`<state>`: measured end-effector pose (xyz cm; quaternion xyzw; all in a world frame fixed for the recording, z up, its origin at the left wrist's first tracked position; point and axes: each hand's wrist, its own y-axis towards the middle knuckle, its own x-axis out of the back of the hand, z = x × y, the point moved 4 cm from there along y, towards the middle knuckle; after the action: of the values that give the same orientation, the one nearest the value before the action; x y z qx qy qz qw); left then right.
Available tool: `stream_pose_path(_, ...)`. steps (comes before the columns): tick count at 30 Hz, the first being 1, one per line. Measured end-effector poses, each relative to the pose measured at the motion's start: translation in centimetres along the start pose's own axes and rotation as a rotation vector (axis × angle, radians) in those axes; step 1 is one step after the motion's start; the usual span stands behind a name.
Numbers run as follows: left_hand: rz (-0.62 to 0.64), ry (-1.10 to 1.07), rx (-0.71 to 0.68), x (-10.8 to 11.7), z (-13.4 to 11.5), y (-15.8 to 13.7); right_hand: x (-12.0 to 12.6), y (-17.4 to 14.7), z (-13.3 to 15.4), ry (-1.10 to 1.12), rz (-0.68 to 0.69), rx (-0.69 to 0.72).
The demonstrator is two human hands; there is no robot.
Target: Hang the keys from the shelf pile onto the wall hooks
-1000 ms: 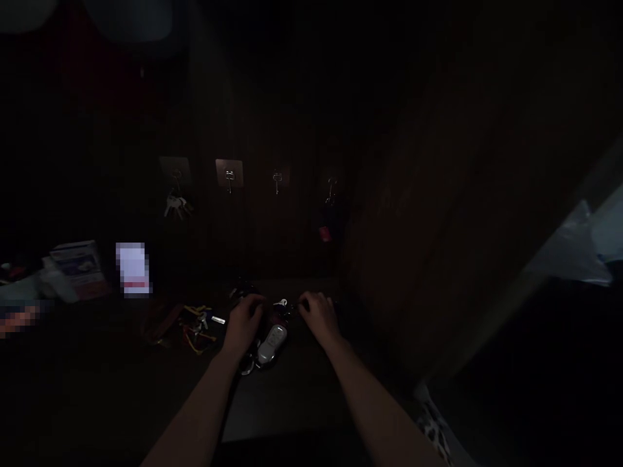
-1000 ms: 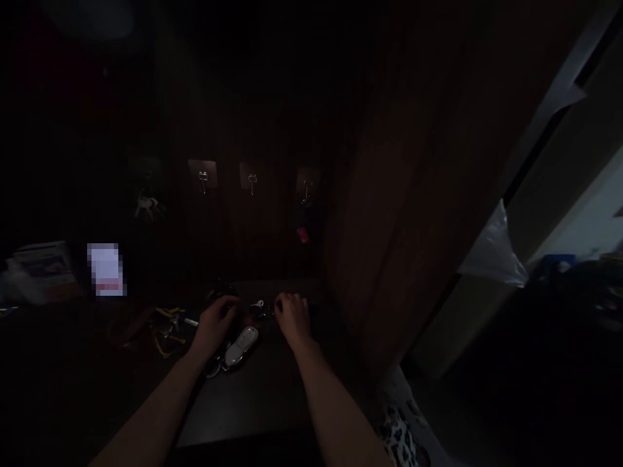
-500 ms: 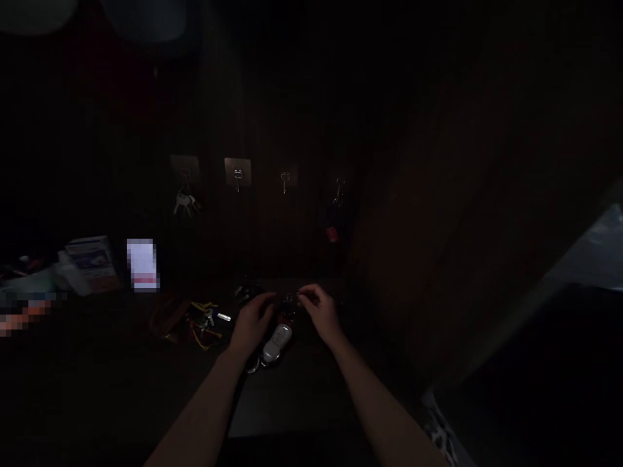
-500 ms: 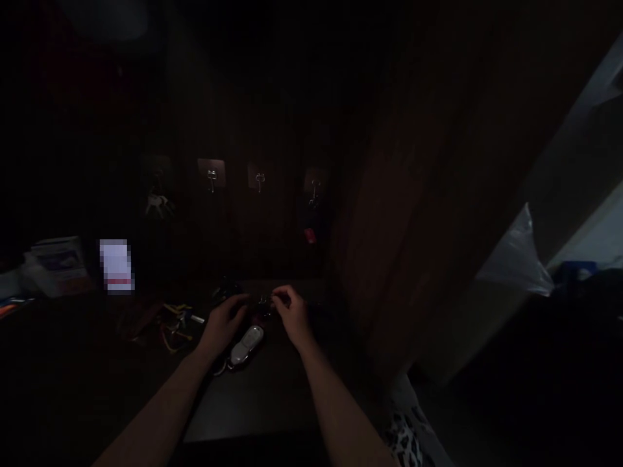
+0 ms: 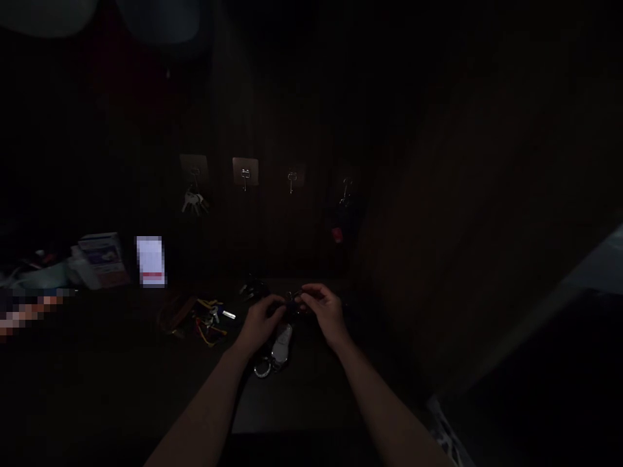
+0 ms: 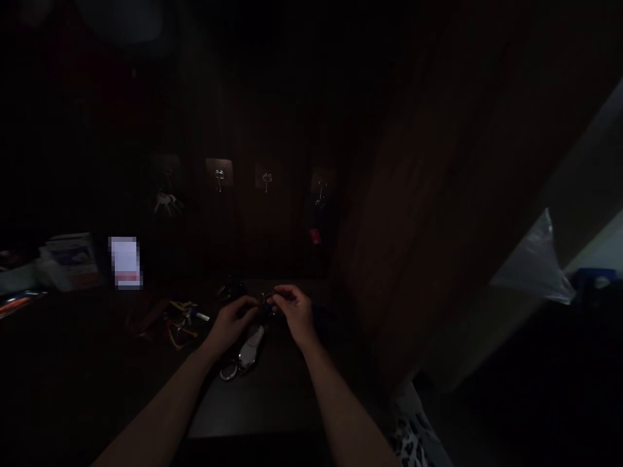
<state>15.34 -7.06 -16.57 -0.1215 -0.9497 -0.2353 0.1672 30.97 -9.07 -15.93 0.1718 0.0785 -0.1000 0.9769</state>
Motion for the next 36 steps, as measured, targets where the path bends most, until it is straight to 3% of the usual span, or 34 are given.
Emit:
stream_pose_path(3,0.007,-0.090,0.058,0.3,-0.7,0.1,0.2,0.0,0.0,-0.002,-0.040,-0.007)
stream_pose_path(11,0.060,-0.661,0.306,0.5,-0.7,0.0,0.3,0.2,-0.2,-0.004,-0.081,-0.019)
stream_pose_path(16,0.257,-0.856,0.332,0.2,-1.0,-0.3,0.9,0.5,-0.5,0.123,-0.127,-0.029)
stream_pose_path(19,0.306,-0.948,0.341,0.1,-1.5,-0.4,1.2,0.6,-0.5,0.221,-0.154,-0.067)
stream_pose_path(29,0.334,-0.921,0.341,-0.2,-1.0,-0.3,1.6,0.5,0.0,0.290,-0.172,-0.052)
stream_pose_path(36,0.215,-0.923,0.309,-0.1,-0.3,-0.1,1.4,0.4,0.3,0.322,-0.139,-0.071)
